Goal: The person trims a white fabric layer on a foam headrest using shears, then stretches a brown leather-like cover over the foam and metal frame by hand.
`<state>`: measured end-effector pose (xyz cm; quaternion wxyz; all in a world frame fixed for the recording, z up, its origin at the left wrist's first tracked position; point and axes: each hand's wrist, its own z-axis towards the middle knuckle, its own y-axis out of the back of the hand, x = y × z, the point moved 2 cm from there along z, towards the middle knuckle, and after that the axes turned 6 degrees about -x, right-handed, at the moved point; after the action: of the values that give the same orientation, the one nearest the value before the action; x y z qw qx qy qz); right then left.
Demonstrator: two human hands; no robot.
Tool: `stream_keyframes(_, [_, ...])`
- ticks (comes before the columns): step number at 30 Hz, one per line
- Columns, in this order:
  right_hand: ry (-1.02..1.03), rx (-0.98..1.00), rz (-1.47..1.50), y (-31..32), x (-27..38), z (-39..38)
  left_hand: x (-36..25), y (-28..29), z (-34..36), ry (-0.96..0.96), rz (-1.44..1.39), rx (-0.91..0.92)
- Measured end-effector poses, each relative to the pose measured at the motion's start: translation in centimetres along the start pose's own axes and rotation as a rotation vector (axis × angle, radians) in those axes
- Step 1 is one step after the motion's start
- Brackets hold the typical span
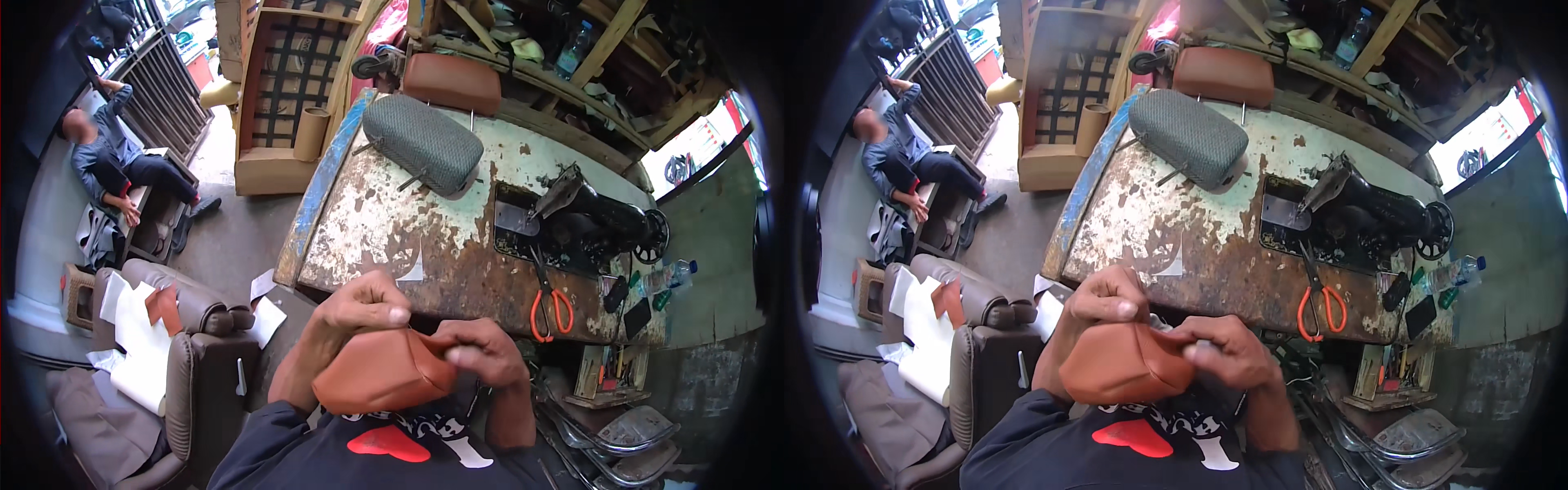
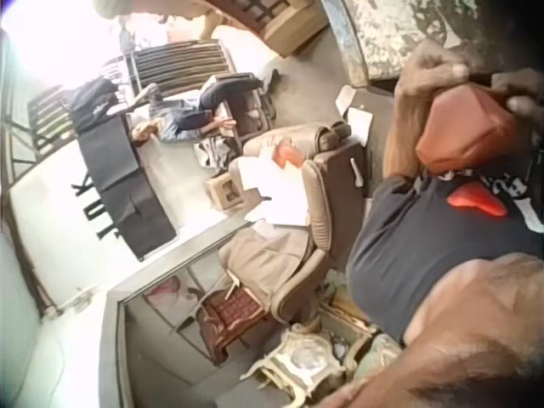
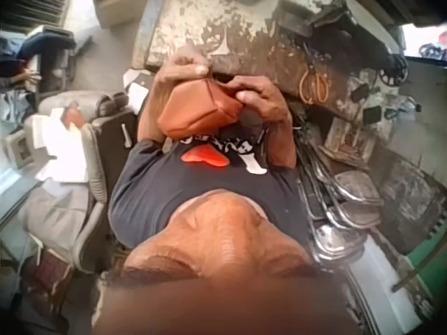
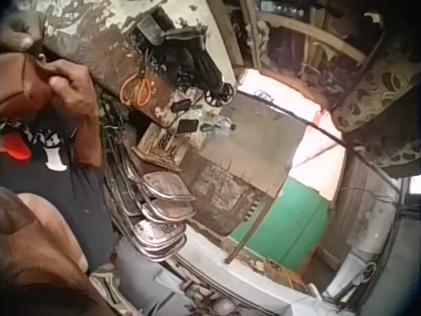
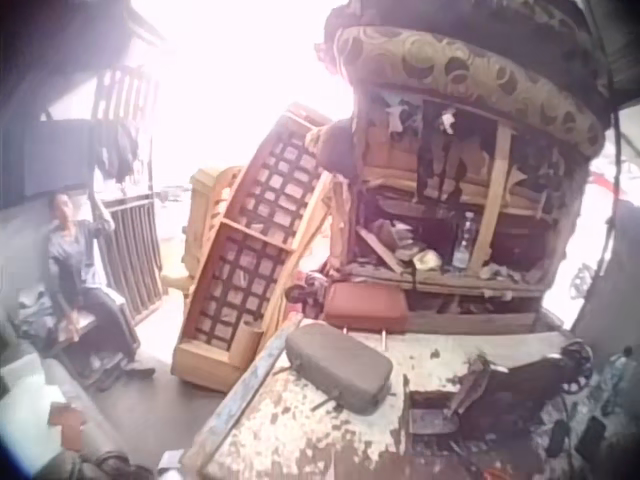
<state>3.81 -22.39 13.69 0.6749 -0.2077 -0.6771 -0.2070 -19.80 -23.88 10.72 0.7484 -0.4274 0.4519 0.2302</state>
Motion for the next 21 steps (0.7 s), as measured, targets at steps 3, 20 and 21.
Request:
stream_keyframes(3, [-0.172,-0.101,0.375,-0.6,-3.9,-0.4,1.8,0.3,0.1,0.016,-0.07,0.267])
stream_keyframes(20, [0.503,-0.517,-0.573,0.4,2.7,-2.5,-1.2,-4.1,-0.8,0.294,-0.028,-0.179])
stream_keyframes(21, [0.502,-0.517,-0.585,0.3,2.5,-2.3,-1.6,-4.0,-0.8,0.205,-0.042,-0.236])
